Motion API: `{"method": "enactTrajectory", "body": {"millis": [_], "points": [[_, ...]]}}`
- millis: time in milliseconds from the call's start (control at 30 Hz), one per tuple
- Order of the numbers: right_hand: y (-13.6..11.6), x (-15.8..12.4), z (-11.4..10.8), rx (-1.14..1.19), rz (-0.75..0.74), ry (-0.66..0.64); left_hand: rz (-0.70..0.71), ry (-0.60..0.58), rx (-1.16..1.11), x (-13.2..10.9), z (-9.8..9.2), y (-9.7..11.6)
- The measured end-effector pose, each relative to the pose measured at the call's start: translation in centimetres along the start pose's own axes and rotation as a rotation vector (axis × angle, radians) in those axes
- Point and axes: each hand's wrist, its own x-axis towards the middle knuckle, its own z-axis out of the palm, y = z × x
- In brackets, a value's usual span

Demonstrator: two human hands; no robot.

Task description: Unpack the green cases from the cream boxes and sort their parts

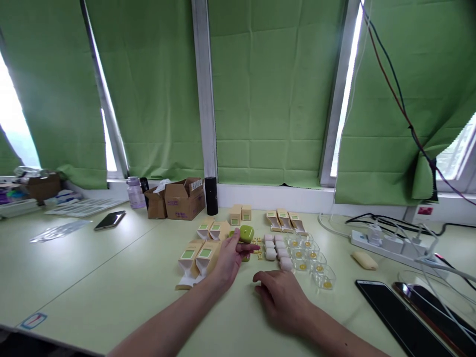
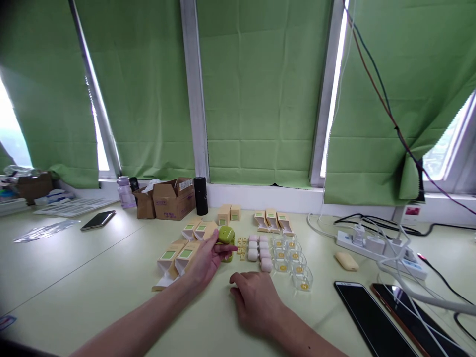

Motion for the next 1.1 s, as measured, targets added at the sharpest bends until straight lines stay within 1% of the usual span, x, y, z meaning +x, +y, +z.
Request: {"method": "enactTrajectory", "body": {"millis": [267, 400, 533, 600, 700, 767, 833, 900, 967, 1033, 1100], "points": [[-0.1, 0.1, -0.1, 0.005, 0.001, -0.014, 0.033, -0.044, 0.039, -0.3, -0.1, 0.4], [-0.1, 0.0, -0.2, 0.016, 0.005, -0.024, 0.106, -0.03, 0.173, 0.1, -0.5, 0.9], [-0.1, -0.1, -0.2, 0.018, 0.012, -0.041, 0.25, -0.011, 0.432, 0.5, -0.9, 2.5], [-0.1, -0.1, -0.1, 0.021, 0.015, -0.047, 0.363, -0.013, 0.612, 0.3, -0.8, 3.5], [-0.1, -0.2, -0.1, 0.025, 0.02, -0.046, 0.485, -0.017, 0.835, -0.2, -0.3, 4.8], [0.0, -0.2, 0.0, 0.025, 0.017, -0.041, 0.568, -0.057, 0.991, -0.6, -0.2, 5.1], [0.0, -0.2, 0.0, 0.023, 0.012, -0.036, 0.617, -0.142, 1.15, -1.0, -0.5, 5.0], [0.0, -0.1, 0.1, 0.015, 0.008, -0.037, 0.591, -0.232, 1.294, -1.2, -1.4, 4.5], [0.0, -0.1, 0.1, 0.005, 0.006, -0.044, 0.52, -0.307, 1.389, -1.2, -2.7, 3.6], [-0.1, -0.1, 0.2, -0.003, 0.0, -0.047, 0.474, -0.329, 1.378, -1.3, -4.0, 2.7], [-0.1, -0.1, 0.2, -0.004, -0.006, -0.042, 0.469, -0.319, 1.34, -1.3, -4.9, 1.8]]}}
